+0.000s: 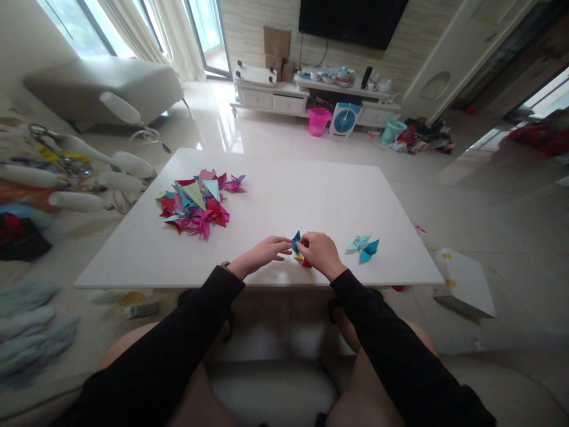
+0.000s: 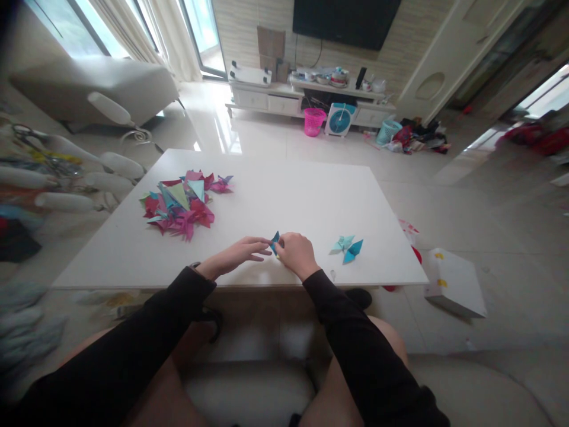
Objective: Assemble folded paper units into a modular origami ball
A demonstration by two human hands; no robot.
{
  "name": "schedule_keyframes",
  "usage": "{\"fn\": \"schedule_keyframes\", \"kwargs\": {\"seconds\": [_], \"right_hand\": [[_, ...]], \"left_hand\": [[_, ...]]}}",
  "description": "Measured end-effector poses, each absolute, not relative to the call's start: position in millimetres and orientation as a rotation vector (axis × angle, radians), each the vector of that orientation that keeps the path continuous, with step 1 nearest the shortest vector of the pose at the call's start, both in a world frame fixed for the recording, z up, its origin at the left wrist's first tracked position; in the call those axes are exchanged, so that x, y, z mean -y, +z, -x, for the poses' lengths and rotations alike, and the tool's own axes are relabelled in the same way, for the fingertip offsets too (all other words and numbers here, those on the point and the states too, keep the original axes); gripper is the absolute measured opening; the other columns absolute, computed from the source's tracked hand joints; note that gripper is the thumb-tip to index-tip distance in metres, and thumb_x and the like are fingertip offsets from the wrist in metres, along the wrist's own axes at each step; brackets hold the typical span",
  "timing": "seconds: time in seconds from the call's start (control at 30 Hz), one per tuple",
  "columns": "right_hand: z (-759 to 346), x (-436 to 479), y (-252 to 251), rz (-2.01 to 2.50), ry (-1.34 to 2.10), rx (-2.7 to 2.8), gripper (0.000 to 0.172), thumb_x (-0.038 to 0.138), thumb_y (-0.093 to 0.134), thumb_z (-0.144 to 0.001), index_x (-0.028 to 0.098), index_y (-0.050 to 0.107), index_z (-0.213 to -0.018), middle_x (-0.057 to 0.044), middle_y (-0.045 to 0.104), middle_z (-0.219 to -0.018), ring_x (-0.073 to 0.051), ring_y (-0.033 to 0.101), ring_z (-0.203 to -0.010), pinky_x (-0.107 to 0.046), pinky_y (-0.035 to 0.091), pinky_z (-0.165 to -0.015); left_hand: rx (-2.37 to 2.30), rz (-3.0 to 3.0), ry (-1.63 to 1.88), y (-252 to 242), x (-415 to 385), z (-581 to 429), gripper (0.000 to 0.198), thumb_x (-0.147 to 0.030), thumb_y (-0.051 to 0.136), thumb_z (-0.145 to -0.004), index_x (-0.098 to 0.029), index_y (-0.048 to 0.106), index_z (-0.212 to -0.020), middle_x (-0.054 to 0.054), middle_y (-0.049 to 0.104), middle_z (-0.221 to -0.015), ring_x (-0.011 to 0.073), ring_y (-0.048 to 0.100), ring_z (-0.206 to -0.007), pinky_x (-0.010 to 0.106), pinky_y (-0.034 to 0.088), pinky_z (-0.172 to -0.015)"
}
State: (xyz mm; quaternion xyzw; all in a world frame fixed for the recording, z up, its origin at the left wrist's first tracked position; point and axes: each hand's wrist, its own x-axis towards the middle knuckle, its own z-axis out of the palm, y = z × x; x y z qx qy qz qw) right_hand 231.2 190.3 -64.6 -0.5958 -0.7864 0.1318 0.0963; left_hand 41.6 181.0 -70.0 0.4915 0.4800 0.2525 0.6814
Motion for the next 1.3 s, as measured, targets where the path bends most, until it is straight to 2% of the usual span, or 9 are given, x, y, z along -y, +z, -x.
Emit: {"fn": "schedule_keyframes", "kwargs": {"seconds": [0.23,0.43,0.67,1.0,1.07,1.17,1.3], "right_hand": [[-245.7,-200.6,-58.5,1.925,0.326,2.234,0.021,0.033,0.061,-0.087,0.023,0.078,-0.082,-0.009,0.078,-0.087,-0.022,0.07,-0.084,-0.028,0.043,-0.07],[-285.9,-217.7,-60.1,2.235,0.323,2.184,0.018,0.028,0.064,-0.077,0.023,0.081,-0.081,-0.011,0.078,-0.089,-0.025,0.072,-0.087,-0.03,0.046,-0.071],[-296.8,-219.1,-94.5,2.375,0.399,2.321,0.022,0.022,0.065,-0.073,0.018,0.081,-0.088,-0.019,0.078,-0.096,-0.031,0.074,-0.093,-0.034,0.05,-0.074],[-292.3,-223.0,-109.2,2.333,0.542,2.337,0.02,0.029,0.063,-0.077,0.02,0.079,-0.084,-0.015,0.077,-0.094,-0.028,0.072,-0.09,-0.032,0.049,-0.074],[-295.1,-226.8,-110.3,2.287,0.53,2.299,0.021,0.03,0.062,-0.078,0.02,0.077,-0.089,-0.013,0.076,-0.095,-0.027,0.071,-0.091,-0.031,0.048,-0.076],[-299.6,-231.3,-115.5,2.175,0.49,2.214,0.029,0.029,0.06,-0.082,0.018,0.07,-0.106,-0.013,0.071,-0.106,-0.025,0.067,-0.097,-0.031,0.048,-0.082],[-301.8,-230.8,-125.5,2.128,0.759,2.099,0.058,0.041,0.063,-0.086,0.015,0.054,-0.136,-0.017,0.058,-0.129,-0.024,0.063,-0.111,-0.033,0.047,-0.096]], "left_hand": [[-1.025,-1.175,0.537,-64.4,-179.4,-37.6,0.054,-0.056,0.062,-0.085,-0.021,0.065,-0.126,0.012,0.064,-0.135,0.0294,0.062,-0.124,0.041,0.05,-0.1],[-1.078,-1.196,0.612,-63.1,-184.6,-29.6,0.049,-0.052,0.062,-0.085,-0.019,0.063,-0.121,0.014,0.061,-0.136,0.0304,0.063,-0.122,0.042,0.052,-0.096],[-1.113,-1.184,0.641,-66.0,-183.8,-26.4,0.045,-0.05,0.064,-0.082,-0.018,0.065,-0.112,0.014,0.064,-0.129,0.0316,0.065,-0.119,0.043,0.053,-0.094],[-1.126,-1.216,0.65,-58.5,-180.7,-22.8,0.042,-0.049,0.061,-0.082,-0.017,0.065,-0.109,0.013,0.065,-0.127,0.0299,0.066,-0.116,0.04,0.053,-0.092],[-1.13,-1.213,0.649,-58.2,-180.8,-21.8,0.042,-0.049,0.062,-0.081,-0.017,0.066,-0.108,0.013,0.066,-0.126,0.0298,0.066,-0.115,0.04,0.053,-0.092],[-1.131,-1.21,0.649,-59.3,-181.2,-20.5,0.04,-0.048,0.062,-0.082,-0.018,0.066,-0.107,0.012,0.066,-0.125,0.0295,0.066,-0.114,0.041,0.054,-0.092],[-1.145,-1.255,0.64,-66.3,-181.5,-21.8,0.038,-0.045,0.06,-0.082,-0.018,0.066,-0.107,0.012,0.067,-0.123,0.0291,0.067,-0.112,0.041,0.054,-0.091]]}}
